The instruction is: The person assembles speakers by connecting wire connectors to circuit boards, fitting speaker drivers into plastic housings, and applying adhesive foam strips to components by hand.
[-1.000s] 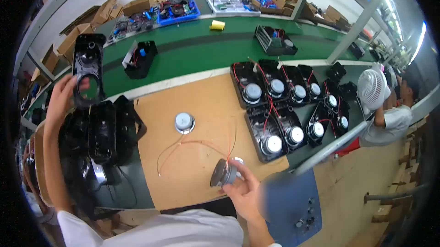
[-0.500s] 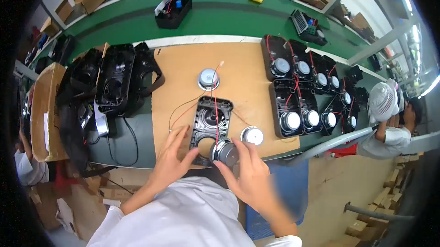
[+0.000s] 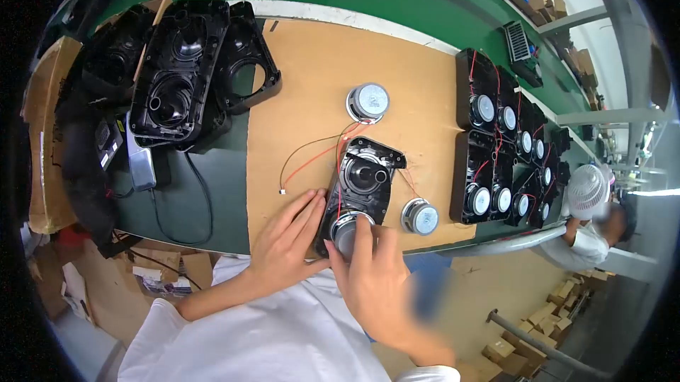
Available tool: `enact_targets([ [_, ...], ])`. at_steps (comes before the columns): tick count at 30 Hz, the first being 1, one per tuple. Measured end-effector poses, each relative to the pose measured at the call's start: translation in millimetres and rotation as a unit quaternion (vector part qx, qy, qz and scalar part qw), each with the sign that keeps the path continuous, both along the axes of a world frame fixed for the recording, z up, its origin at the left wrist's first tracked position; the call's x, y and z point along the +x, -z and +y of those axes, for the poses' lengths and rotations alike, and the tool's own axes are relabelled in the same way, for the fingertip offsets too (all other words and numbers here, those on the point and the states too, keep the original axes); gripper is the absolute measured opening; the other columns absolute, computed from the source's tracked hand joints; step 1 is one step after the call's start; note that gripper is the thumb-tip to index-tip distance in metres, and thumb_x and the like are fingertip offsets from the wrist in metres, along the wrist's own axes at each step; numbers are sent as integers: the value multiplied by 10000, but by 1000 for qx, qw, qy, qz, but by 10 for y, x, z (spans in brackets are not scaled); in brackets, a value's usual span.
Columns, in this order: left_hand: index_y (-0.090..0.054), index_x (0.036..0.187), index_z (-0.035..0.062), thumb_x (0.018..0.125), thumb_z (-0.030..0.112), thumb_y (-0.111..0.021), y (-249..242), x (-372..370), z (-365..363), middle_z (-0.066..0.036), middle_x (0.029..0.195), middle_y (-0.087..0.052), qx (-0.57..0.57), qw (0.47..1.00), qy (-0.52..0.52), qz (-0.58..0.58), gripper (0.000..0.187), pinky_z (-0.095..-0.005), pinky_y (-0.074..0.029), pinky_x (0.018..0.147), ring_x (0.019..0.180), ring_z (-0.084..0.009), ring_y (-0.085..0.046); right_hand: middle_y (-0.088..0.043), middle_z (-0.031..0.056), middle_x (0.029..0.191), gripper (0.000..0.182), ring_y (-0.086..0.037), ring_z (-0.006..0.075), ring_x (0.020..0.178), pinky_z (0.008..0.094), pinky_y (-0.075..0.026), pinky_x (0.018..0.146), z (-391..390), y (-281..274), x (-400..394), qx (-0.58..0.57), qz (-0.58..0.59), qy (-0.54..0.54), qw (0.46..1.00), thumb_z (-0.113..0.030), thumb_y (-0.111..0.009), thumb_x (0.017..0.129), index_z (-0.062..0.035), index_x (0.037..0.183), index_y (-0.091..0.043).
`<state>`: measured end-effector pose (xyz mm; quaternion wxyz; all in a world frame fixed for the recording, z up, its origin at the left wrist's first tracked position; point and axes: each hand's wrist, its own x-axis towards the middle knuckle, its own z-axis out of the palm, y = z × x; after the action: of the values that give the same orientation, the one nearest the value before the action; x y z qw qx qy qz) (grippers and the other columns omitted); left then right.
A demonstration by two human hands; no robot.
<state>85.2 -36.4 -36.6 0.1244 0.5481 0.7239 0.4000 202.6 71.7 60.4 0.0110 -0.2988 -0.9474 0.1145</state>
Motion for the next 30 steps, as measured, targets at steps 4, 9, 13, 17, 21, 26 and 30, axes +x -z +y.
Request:
enact_targets([
  [4,-466,1407,-141,716,336,-842,2,-17,-4,-243,1488,-487,-7,1000,7,4,920,-419,-425,1128,1410,-352,-445,-581,185,1022,585,-672,342,831,391,-565,572,-23,27,-108,25,-66,3,997,-270,-811,838,55,1267,-580],
  [9,-455,1411,-145,706,333,-843,-5,-43,-13,-246,1492,-479,-15,1000,15,-5,936,-413,-406,1147,1418,-349,-436,-574,191,1016,566,-665,354,855,401,-569,582,68,56,-109,9,-50,-27,998,-261,-802,841,55,1255,-580],
  [13,-457,1408,-144,689,331,-846,4,-52,-25,-245,1500,-470,-15,1000,24,-12,946,-410,-394,1156,1429,-345,-424,-565,209,1110,582,-655,389,853,432,-558,676,140,41,-82,-55,-66,-39,996,-248,-798,856,53,1286,-548],
  [17,-455,1413,-140,684,328,-848,43,-27,-14,-232,1509,-465,-12,1000,18,-5,951,-410,-398,1148,1435,-338,-419,-559,213,1122,575,-648,396,860,427,-555,687,220,57,-88,-61,-83,-84,991,-210,-792,847,76,1279,-540],
  [21,-443,1427,-132,687,329,-847,47,-16,-26,-226,1503,-477,-10,1000,17,-2,961,-412,-414,1131,1423,-334,-437,-561,219,1131,584,-648,385,892,427,-549,703,175,68,-90,-45,-106,-87,990,-215,-786,847,86,1281,-537],
  [26,-449,1427,-127,692,345,-854,83,1,-1,-232,1472,-514,20,1000,-5,-4,962,-422,-438,1109,1399,-334,-474,-539,238,1243,681,-592,378,1042,447,-528,871,269,-209,-168,33,-132,-68,988,-341,-789,830,75,1314,-551],
  [30,-470,1410,-129,717,337,-860,57,17,-3,-250,1440,-537,19,1000,-6,-5,922,-442,-430,1118,1387,-348,-486,-462,302,1399,624,-388,504,1340,581,-360,1094,303,131,-306,76,105,-53,990,-263,-759,844,34,1347,-539],
])
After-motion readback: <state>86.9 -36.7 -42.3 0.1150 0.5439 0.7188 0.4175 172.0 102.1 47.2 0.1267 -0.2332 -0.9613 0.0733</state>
